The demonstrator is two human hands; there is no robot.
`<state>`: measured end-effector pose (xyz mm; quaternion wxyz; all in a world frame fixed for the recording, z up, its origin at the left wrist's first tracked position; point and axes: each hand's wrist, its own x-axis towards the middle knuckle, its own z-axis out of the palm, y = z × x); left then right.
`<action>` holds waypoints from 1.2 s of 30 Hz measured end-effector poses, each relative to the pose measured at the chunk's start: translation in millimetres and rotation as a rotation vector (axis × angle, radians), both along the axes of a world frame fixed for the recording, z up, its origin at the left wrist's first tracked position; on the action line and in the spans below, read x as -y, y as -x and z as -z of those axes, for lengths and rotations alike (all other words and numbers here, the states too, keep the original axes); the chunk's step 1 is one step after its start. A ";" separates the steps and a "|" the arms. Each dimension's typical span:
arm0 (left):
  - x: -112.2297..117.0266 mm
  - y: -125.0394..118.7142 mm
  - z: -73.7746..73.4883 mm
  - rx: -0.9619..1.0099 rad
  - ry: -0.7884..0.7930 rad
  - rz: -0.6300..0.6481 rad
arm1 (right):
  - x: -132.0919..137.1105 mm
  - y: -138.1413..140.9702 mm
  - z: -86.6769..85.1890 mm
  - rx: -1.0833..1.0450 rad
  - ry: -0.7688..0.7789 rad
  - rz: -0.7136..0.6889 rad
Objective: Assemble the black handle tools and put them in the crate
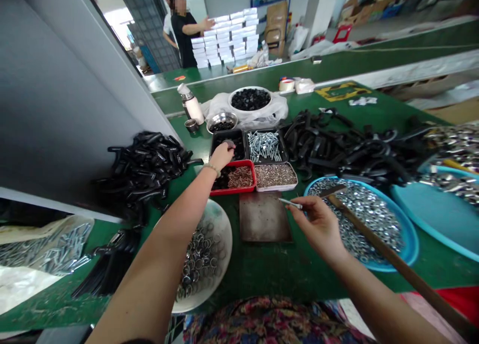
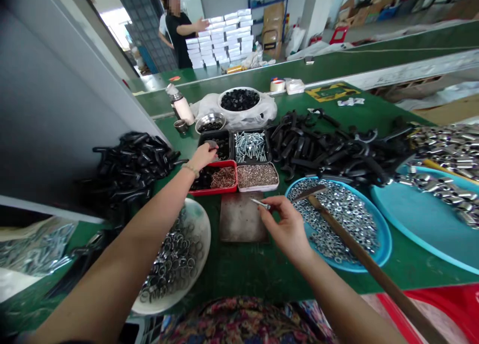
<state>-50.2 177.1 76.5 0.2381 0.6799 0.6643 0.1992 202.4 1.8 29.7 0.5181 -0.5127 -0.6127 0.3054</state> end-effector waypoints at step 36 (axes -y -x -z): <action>250.8 -42.1 44.7 1.431 0.511 0.049 | 41.8 41.8 27.6 -0.450 0.533 -0.509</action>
